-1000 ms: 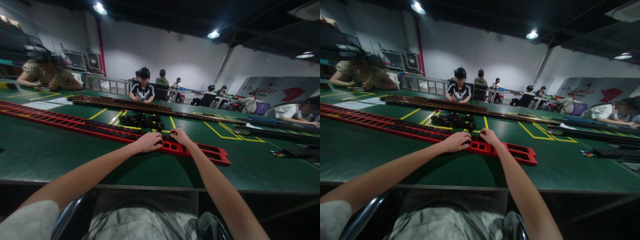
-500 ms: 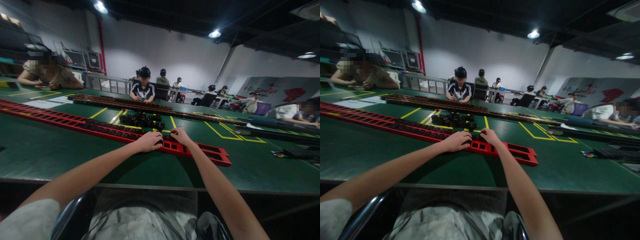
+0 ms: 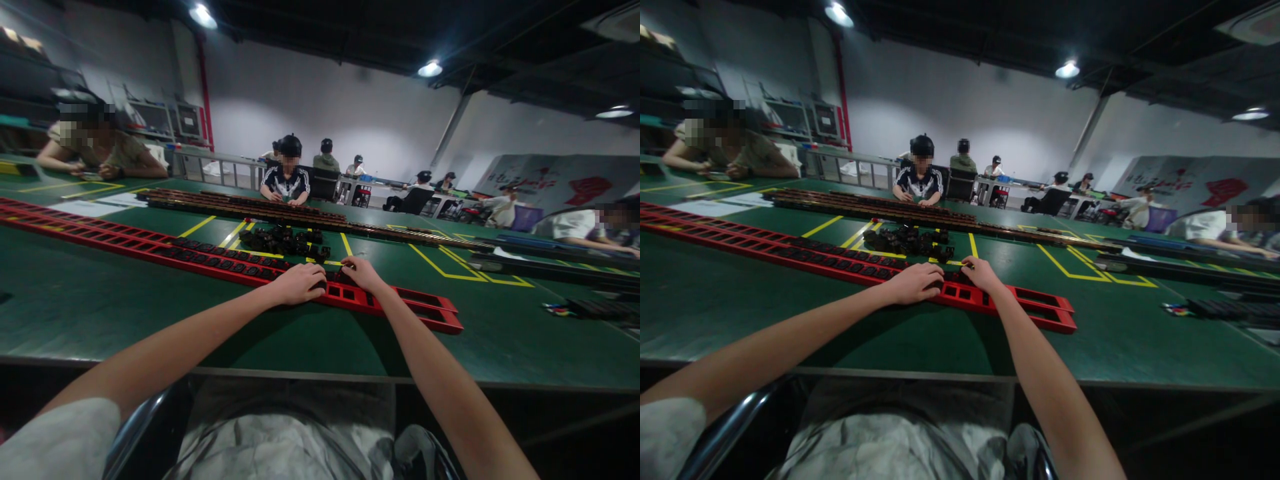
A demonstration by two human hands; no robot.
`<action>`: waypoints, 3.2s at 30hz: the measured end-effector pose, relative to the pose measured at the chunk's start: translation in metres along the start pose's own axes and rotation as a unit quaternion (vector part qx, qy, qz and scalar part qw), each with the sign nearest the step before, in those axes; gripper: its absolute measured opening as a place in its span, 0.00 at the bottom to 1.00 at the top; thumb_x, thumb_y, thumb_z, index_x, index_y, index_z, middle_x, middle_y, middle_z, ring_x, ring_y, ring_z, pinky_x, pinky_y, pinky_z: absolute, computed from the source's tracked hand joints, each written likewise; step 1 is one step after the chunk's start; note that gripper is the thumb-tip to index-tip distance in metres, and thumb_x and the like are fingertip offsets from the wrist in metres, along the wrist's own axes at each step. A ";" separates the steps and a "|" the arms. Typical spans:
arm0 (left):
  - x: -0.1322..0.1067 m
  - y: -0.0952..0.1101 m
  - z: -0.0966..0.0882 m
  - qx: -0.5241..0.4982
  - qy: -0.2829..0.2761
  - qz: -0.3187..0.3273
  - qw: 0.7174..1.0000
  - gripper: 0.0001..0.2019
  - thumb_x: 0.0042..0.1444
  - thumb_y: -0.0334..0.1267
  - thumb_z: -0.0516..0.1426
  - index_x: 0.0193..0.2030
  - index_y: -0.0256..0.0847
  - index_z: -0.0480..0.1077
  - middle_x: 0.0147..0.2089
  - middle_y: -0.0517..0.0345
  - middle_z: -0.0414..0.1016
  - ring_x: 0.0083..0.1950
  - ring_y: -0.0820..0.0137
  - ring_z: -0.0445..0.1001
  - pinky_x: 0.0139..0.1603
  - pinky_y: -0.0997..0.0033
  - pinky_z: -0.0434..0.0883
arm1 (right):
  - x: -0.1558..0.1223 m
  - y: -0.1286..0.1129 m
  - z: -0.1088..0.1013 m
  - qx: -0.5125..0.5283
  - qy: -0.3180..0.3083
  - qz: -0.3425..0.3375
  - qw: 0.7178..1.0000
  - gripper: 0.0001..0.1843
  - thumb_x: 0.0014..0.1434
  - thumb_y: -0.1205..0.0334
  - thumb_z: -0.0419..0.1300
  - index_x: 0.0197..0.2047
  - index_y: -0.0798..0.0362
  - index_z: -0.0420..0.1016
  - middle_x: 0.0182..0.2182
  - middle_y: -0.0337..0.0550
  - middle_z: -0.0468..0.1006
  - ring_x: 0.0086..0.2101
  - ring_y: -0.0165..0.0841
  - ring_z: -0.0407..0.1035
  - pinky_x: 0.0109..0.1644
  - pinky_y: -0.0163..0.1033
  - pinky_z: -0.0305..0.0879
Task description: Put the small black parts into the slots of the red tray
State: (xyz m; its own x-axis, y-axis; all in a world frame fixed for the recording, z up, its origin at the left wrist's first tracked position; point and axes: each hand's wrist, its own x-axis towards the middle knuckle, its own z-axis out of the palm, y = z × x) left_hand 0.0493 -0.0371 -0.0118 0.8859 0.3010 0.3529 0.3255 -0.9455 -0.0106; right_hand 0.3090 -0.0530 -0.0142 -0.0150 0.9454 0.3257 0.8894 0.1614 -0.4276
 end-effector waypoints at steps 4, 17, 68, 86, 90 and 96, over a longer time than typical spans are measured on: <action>0.000 0.001 -0.001 0.000 -0.002 -0.001 1.000 0.14 0.67 0.46 0.53 0.53 0.41 0.71 0.60 0.52 0.70 0.60 0.61 0.70 0.58 0.61 0.68 | 0.000 0.000 0.000 0.009 0.006 0.003 1.000 0.13 0.61 0.67 0.60 0.49 0.54 0.78 0.45 0.48 0.81 0.43 0.35 0.75 0.52 0.41 0.69; 0.000 -0.001 0.003 0.019 0.007 0.000 1.000 0.15 0.67 0.47 0.52 0.52 0.41 0.70 0.59 0.52 0.70 0.59 0.61 0.70 0.56 0.61 0.68 | -0.003 -0.021 -0.018 -0.009 0.073 -0.067 0.995 0.10 0.63 0.64 0.58 0.43 0.56 0.79 0.38 0.48 0.81 0.37 0.35 0.72 0.45 0.39 0.66; 0.000 -0.001 0.004 0.049 0.011 0.006 0.999 0.14 0.66 0.44 0.52 0.52 0.40 0.71 0.58 0.49 0.71 0.56 0.61 0.70 0.57 0.61 0.68 | -0.015 -0.056 -0.021 0.047 -0.173 -0.138 0.974 0.07 0.56 0.64 0.56 0.31 0.56 0.74 0.27 0.38 0.72 0.29 0.30 0.65 0.36 0.34 0.59; 0.001 -0.002 0.005 0.051 0.006 0.007 0.999 0.14 0.66 0.44 0.53 0.52 0.40 0.70 0.59 0.50 0.70 0.57 0.60 0.70 0.57 0.60 0.68 | -0.014 -0.056 -0.021 0.002 -0.199 -0.141 0.970 0.09 0.58 0.68 0.55 0.33 0.56 0.77 0.27 0.40 0.74 0.27 0.29 0.65 0.33 0.33 0.59; 0.001 -0.002 0.004 0.045 0.006 0.006 0.999 0.15 0.66 0.45 0.53 0.52 0.39 0.70 0.59 0.50 0.70 0.57 0.60 0.70 0.57 0.60 0.68 | -0.014 -0.060 -0.022 -0.007 -0.180 -0.147 0.973 0.11 0.59 0.69 0.54 0.33 0.56 0.78 0.26 0.40 0.75 0.27 0.29 0.64 0.33 0.34 0.58; 0.001 -0.002 0.004 0.042 0.006 0.004 0.999 0.15 0.66 0.45 0.54 0.52 0.40 0.71 0.58 0.50 0.71 0.56 0.61 0.70 0.56 0.61 0.68 | -0.016 -0.063 -0.022 -0.011 -0.157 -0.156 0.975 0.12 0.59 0.71 0.54 0.36 0.54 0.79 0.32 0.42 0.79 0.32 0.31 0.68 0.40 0.34 0.61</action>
State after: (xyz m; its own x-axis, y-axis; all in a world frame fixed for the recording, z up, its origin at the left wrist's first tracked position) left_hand 0.0507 -0.0342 -0.0148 0.8851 0.2913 0.3629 0.3453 -0.9339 -0.0925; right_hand 0.2630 -0.0843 0.0257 -0.4219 0.8923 0.1608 0.8288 0.4514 -0.3307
